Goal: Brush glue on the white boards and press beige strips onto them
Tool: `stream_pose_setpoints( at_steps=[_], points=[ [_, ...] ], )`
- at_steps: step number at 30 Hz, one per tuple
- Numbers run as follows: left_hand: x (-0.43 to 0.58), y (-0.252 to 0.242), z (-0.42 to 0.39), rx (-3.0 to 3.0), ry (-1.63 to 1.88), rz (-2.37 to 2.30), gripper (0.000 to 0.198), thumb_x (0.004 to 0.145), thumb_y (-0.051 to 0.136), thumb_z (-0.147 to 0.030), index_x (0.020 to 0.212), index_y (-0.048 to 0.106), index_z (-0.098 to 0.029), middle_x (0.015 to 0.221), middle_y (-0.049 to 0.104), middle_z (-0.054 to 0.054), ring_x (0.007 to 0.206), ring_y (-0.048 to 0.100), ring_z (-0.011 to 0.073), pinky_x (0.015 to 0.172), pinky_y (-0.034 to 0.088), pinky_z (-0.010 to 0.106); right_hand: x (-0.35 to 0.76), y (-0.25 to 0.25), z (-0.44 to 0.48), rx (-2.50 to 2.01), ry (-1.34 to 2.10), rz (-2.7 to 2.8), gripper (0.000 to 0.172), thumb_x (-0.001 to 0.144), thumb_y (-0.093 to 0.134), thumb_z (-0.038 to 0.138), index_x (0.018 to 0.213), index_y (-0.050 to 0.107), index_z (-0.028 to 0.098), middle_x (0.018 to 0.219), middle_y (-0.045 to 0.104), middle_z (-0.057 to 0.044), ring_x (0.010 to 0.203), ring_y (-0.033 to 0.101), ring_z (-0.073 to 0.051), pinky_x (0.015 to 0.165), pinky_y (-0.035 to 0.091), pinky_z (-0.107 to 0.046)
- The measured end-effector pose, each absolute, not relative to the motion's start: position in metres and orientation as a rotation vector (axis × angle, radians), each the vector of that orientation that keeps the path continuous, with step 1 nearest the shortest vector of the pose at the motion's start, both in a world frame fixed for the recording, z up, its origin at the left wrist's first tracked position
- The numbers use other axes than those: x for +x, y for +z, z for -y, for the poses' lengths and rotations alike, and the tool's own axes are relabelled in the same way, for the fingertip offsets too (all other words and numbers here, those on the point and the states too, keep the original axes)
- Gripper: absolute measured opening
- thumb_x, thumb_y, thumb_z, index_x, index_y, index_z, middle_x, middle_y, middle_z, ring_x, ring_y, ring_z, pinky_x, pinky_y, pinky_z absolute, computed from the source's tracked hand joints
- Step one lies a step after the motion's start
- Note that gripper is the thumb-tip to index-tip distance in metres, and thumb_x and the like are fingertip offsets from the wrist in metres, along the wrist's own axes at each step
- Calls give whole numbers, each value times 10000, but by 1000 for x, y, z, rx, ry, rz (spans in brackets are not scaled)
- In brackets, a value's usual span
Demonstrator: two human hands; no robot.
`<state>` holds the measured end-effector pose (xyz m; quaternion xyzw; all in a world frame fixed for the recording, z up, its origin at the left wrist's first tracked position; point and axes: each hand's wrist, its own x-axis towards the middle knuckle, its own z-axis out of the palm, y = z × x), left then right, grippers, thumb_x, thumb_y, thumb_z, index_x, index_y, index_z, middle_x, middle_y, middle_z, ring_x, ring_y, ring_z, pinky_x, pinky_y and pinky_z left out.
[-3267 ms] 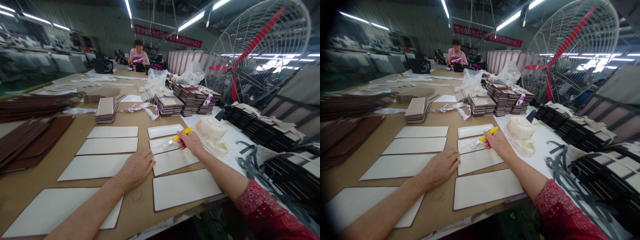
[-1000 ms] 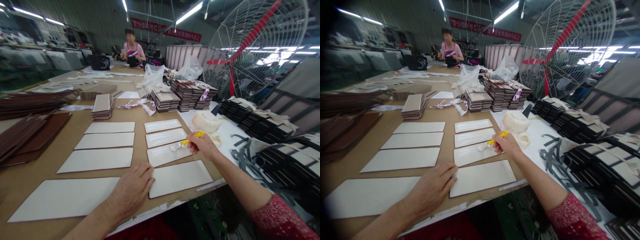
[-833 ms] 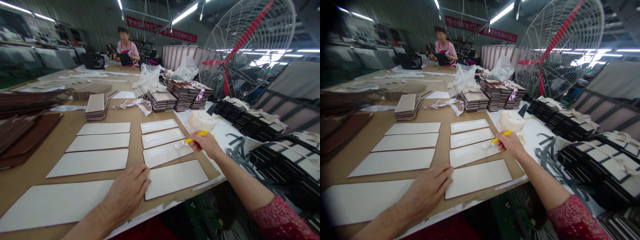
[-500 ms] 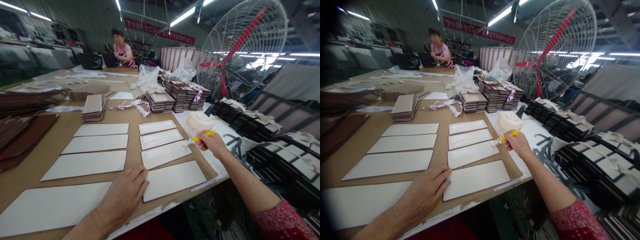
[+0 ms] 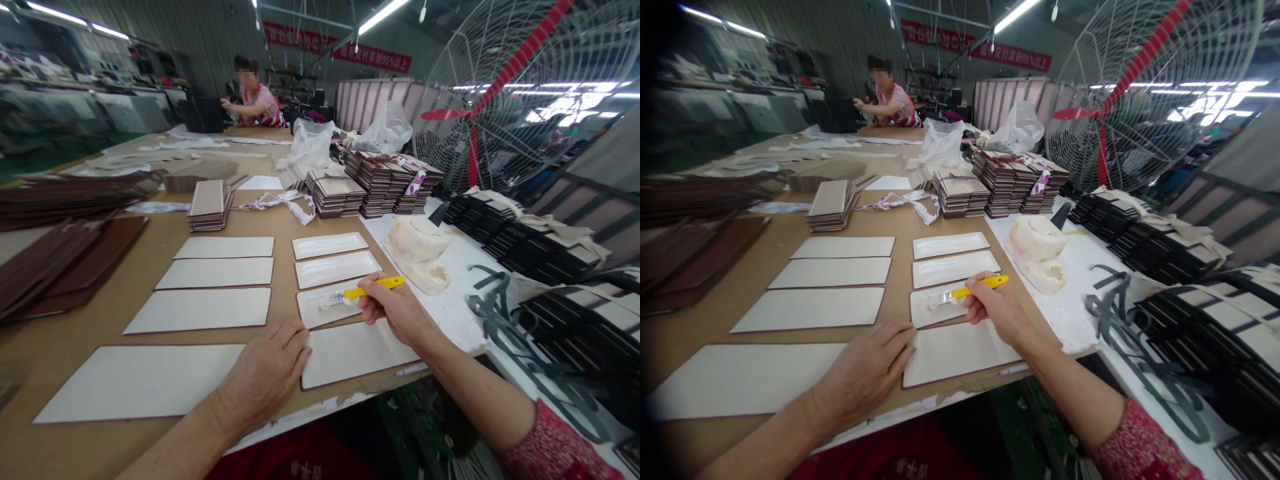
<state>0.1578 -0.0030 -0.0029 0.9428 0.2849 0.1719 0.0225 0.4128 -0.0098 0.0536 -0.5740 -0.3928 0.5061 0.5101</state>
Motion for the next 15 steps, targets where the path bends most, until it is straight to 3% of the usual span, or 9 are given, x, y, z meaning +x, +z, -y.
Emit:
stream_pose_setpoints(
  at_steps=[6,15],
  points=[
    [158,0,3,2926,536,-875,255,972,438,-206,1141,596,-100,1108,598,136,1070,551,257,943,524,453,394,41,6,-1453,1268,1047,247,827,628,422,858,580,182,617,655,4,423,573,-104,394,467,-187],
    [159,-1,3,2917,519,-882,262,974,432,-206,1157,589,-103,1106,589,119,1065,536,249,974,506,457,439,56,8,-1639,1085,1104,206,817,626,375,826,588,173,579,630,16,395,526,-87,370,430,-174]
  ],
)
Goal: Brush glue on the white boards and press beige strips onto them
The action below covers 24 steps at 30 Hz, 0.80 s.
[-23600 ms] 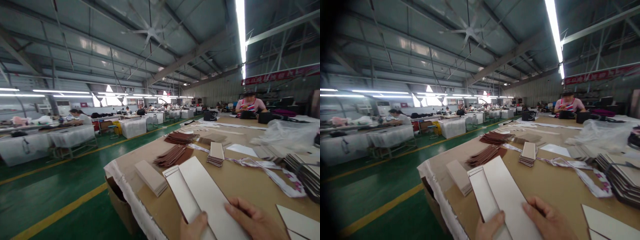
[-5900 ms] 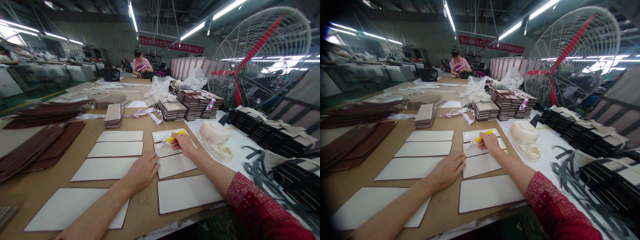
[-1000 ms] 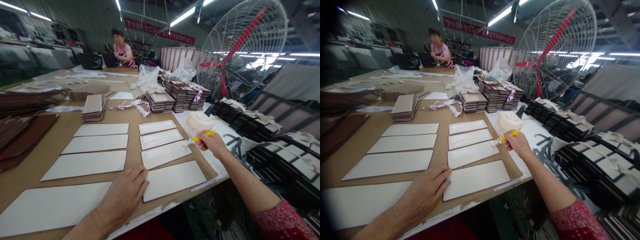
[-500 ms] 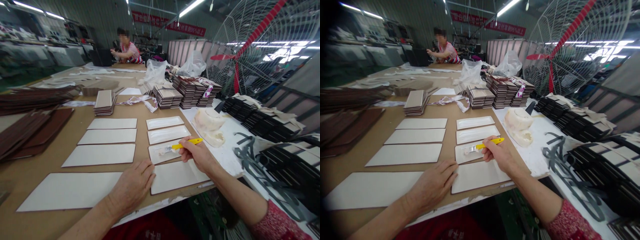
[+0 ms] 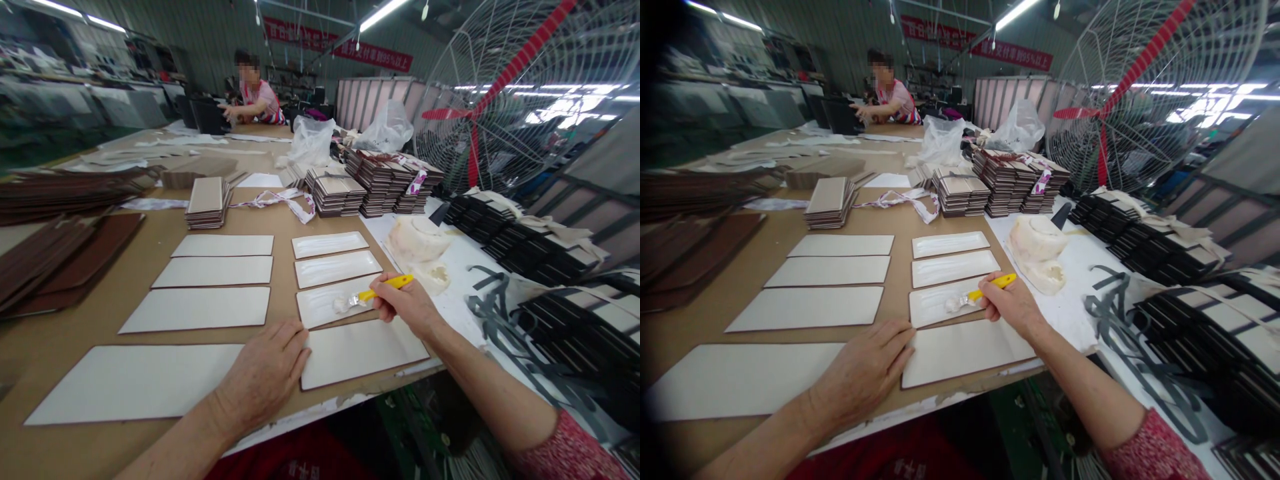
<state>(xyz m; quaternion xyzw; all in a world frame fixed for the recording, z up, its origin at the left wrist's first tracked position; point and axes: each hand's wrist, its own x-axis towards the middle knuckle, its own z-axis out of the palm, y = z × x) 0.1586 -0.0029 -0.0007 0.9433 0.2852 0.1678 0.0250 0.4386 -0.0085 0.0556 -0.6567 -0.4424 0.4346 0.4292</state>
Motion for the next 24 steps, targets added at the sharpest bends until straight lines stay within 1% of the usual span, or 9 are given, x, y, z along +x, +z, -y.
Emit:
stream_pose_setpoints(
  at_steps=[4,10,18,21,24],
  points=[
    [159,1,3,2943,510,-856,259,973,429,-199,1134,601,-93,1090,603,115,1072,539,253,990,498,457,468,56,13,-1687,985,1091,216,815,631,377,824,585,167,579,632,15,394,521,-86,371,428,-175],
    [157,-2,4,3032,506,-834,273,975,424,-185,1165,598,-93,1127,612,117,1102,538,258,998,492,451,503,54,17,-1743,851,1013,209,808,642,362,836,597,160,596,641,2,404,528,-89,379,430,-178],
    [156,-7,2,2998,585,-837,267,962,452,-201,1171,587,-103,1132,601,125,1089,545,261,985,495,459,526,55,25,-1778,735,969,182,806,640,344,834,602,168,608,652,-8,436,557,-111,404,467,-203],
    [158,-3,0,2999,611,-825,249,954,454,-182,1137,602,-99,1090,616,121,1057,560,256,977,498,455,524,61,30,-1720,700,917,189,791,671,336,831,602,164,607,651,-10,436,556,-109,406,461,-196],
    [161,8,1,2974,560,-848,214,946,467,-183,1081,624,-127,1055,628,107,1027,578,247,1002,474,480,512,69,38,-1550,741,821,203,779,699,335,829,608,160,613,648,-6,441,545,-95,407,441,-177]
  ],
)
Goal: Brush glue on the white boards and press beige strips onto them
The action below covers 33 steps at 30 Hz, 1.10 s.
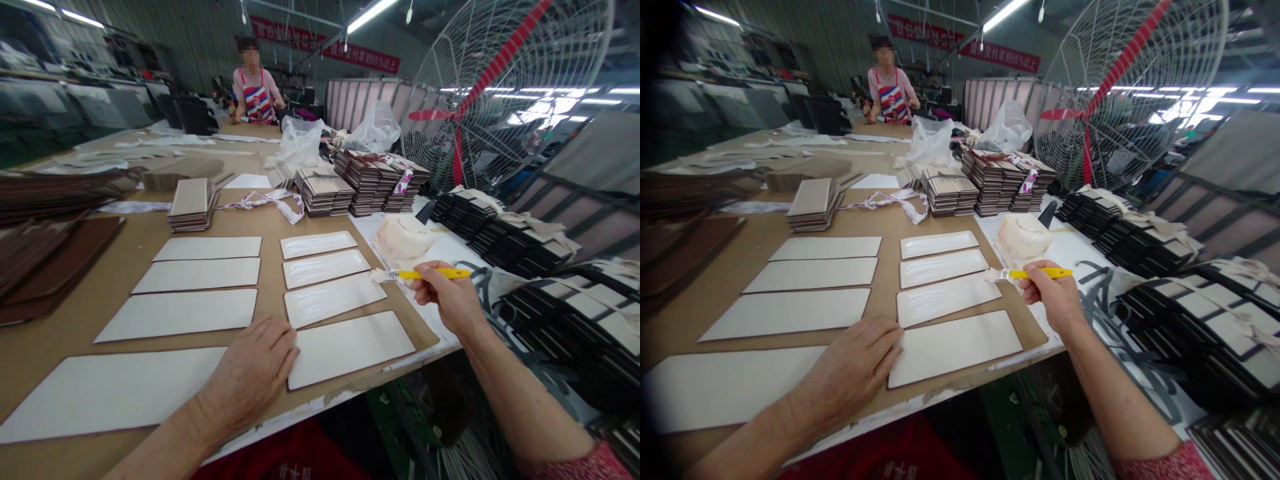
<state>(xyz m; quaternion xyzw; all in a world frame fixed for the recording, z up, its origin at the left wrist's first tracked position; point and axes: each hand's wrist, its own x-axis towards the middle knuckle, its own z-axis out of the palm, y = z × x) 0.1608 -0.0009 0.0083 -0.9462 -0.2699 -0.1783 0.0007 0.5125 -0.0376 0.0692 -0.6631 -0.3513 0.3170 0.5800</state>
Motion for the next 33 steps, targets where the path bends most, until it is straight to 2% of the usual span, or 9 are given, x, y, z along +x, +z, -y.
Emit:
stream_pose_setpoints(
  at_steps=[6,11,15,24,33],
  points=[
    [160,38,29,-2982,-419,783,257,952,441,-182,1140,611,-143,1126,638,104,1086,566,275,1011,446,536,472,76,59,-1315,1073,746,242,771,740,364,849,620,168,607,651,1,424,536,-90,396,436,-171],
    [155,25,56,-3066,-362,823,273,945,455,-165,1175,598,-137,1172,623,98,1080,558,253,987,492,470,431,66,73,-1290,1263,780,256,793,725,390,831,605,167,617,665,-5,417,561,-101,385,444,-175],
    [151,10,61,-3071,-465,845,302,944,445,-137,1212,580,-112,1185,597,114,1110,528,252,993,503,439,408,57,73,-1326,1309,856,286,810,704,433,823,592,169,615,664,0,412,563,-98,390,457,-176],
    [150,7,63,-3031,-695,778,224,931,489,-105,1121,607,-93,1102,623,95,1070,542,232,1015,487,398,385,43,65,-1429,1372,1003,302,843,639,483,850,584,185,628,654,12,435,566,-102,419,475,-192],
    [147,-1,63,-3016,-792,825,231,923,520,-123,1139,600,-102,1099,628,105,1085,553,239,1010,495,408,408,59,70,-1641,1249,1098,274,861,613,460,831,592,188,614,633,17,442,551,-97,434,477,-192]
  ],
)
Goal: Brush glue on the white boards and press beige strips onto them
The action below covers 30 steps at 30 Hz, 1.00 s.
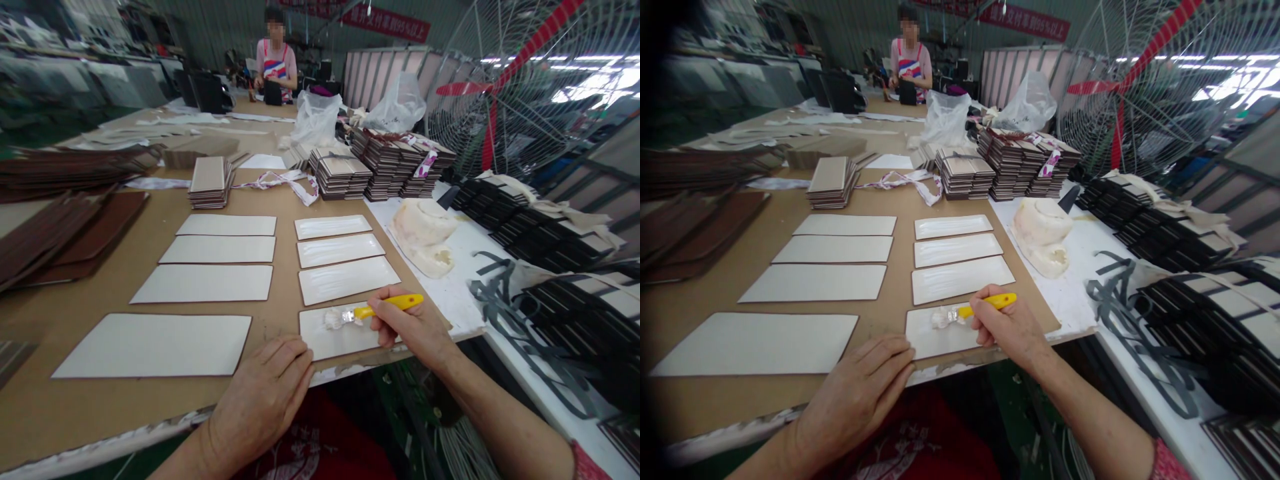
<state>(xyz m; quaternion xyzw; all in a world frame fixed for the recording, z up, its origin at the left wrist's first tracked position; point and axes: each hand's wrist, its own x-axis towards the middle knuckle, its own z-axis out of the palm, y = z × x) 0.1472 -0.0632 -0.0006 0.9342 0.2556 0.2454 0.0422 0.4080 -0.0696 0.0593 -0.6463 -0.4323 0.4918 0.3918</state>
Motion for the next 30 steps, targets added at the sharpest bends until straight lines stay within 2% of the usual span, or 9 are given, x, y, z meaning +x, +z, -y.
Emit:
stream_pose_setpoints(
  at_steps=[13,21,25,30],
  points=[
    [144,-6,65,2972,712,-761,261,937,465,-109,1143,623,-134,1089,654,91,1072,583,233,1006,489,414,480,63,96,-1732,1008,991,289,843,661,453,850,592,172,616,636,0,444,544,-103,434,447,-195],
    [139,-14,64,3136,618,-664,333,890,457,-31,1162,624,-124,1129,636,86,1090,551,282,997,473,469,504,69,107,-1822,883,905,280,821,677,448,848,599,180,631,642,-3,448,556,-110,420,449,-198],
    [140,-13,65,3157,620,-620,296,889,487,-39,1146,625,-94,1114,627,99,1081,539,295,989,465,487,509,73,110,-1805,828,873,278,802,705,437,812,597,180,615,637,-8,443,546,-111,408,444,-198],
    [140,-11,66,2935,740,-765,230,922,521,-97,1134,606,-116,1101,609,86,1067,529,236,1020,434,416,481,78,108,-1537,824,751,236,785,725,386,814,605,186,607,636,-1,434,537,-101,405,431,-187]
  ],
)
